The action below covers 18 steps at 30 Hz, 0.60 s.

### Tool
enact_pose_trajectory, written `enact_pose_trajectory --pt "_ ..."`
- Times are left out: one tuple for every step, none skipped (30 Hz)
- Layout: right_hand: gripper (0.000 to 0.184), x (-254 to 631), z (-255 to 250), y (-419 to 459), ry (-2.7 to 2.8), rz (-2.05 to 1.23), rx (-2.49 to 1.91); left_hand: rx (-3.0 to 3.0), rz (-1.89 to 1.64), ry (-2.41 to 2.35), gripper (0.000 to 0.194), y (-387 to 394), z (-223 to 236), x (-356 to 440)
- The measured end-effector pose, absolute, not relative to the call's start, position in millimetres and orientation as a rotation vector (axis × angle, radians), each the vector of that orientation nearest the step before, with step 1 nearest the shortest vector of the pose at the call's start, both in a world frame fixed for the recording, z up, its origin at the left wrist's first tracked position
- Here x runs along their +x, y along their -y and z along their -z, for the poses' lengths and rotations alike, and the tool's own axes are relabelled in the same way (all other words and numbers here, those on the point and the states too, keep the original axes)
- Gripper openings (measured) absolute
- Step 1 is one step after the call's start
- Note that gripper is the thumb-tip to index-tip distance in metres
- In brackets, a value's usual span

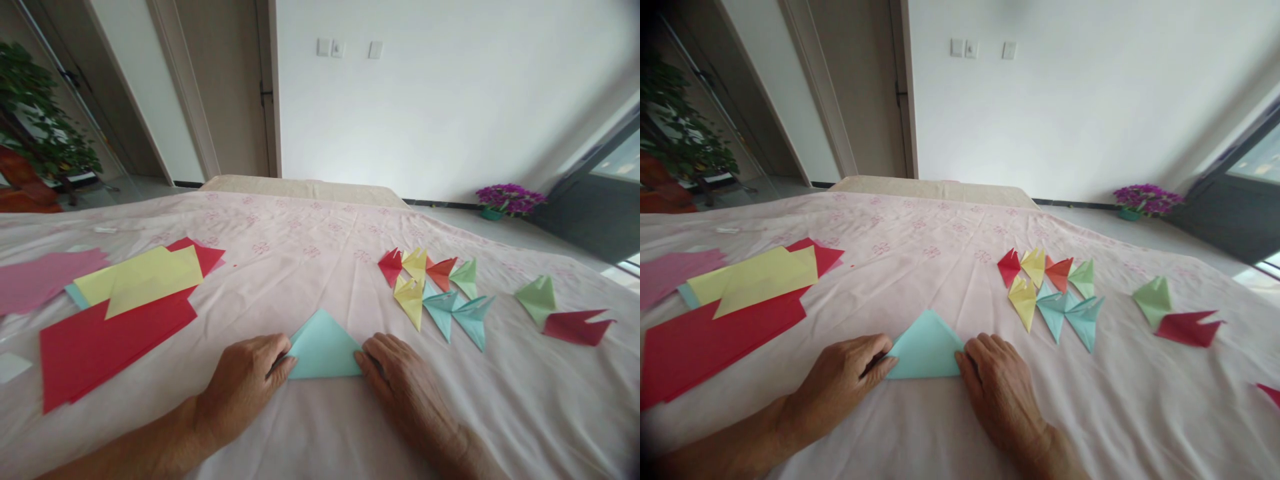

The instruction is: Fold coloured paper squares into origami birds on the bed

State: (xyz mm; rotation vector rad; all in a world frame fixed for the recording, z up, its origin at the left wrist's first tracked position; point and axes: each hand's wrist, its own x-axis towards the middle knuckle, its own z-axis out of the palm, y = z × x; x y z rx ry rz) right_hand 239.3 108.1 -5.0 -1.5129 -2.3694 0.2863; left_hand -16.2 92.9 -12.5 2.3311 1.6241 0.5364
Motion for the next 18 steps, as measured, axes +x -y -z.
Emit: enact_pose_trajectory --pt "0.027 238.7 5.3 -109.1 2.374 -0.248 -1.530 2.324 -0.519 -1.643 0.015 -93.8 11.6 -15.0" --pt "0.025 238.4 5.8 -109.9 2.378 -0.217 -1.543 2.321 -0.509 -1.658 0.014 -94.8 11.0 -14.1" --pt "0.022 238.2 6.4 -110.6 2.379 -0.192 -1.553 2.325 -0.504 -1.667 0.013 -95.7 10.6 -13.4" --pt "0.019 238.1 7.3 -111.1 2.379 -0.172 -1.557 2.334 -0.502 -1.672 0.013 -96.6 10.4 -13.0" --pt "0.017 238.0 8.2 -111.4 2.378 -0.158 -1.557 2.346 -0.504 -1.674 0.012 -97.5 10.5 -12.8" --pt "0.016 238.0 9.3 -111.6 2.375 -0.148 -1.558 2.359 -0.505 -1.670 0.012 -98.2 10.8 -13.0" --pt "0.014 238.0 10.4 -111.8 2.371 -0.142 -1.560 2.372 -0.510 -1.663 0.010 -98.8 11.5 -13.3" --pt "0.013 238.1 11.6 -112.0 2.363 -0.139 -1.565 2.385 -0.516 -1.652 0.007 -99.3 12.3 -13.8" --pt "0.010 238.4 12.7 -112.2 2.353 -0.141 -1.569 2.400 -0.529 -1.645 0.006 -99.7 13.3 -14.5" --pt "0.008 238.7 13.7 -112.5 2.345 -0.148 -1.569 2.415 -0.541 -1.640 0.011 -100.0 14.4 -15.1" --pt "0.009 239.2 14.5 -112.8 2.341 -0.162 -1.561 2.430 -0.551 -1.636 0.018 -100.2 15.5 -15.7" --pt "0.012 239.7 15.0 -113.3 2.340 -0.176 -1.544 2.441 -0.557 -1.634 0.024 -100.4 16.4 -16.2" --pt "0.016 240.2 15.2 -113.8 2.345 -0.192 -1.521 2.449 -0.559 -1.633 0.028 -100.5 17.1 -16.6" --pt "0.018 240.7 15.0 -114.3 2.356 -0.212 -1.495 2.454 -0.555 -1.628 0.030 -100.6 17.6 -16.8" --pt "0.020 241.1 14.5 -114.9 2.370 -0.231 -1.471 2.457 -0.549 -1.618 0.031 -100.8 17.8 -16.9" --pt "0.020 241.3 13.7 -115.6 2.386 -0.249 -1.452 2.459 -0.543 -1.608 0.031 -101.0 18.0 -16.8" --pt "0.019 241.2 12.8 -116.4 2.403 -0.264 -1.439 2.465 -0.539 -1.597 0.029 -101.4 18.0 -16.6" --pt "0.018 241.1 11.8 -117.1 2.418 -0.275 -1.431 2.474 -0.539 -1.587 0.028 -101.8 18.1 -16.3"
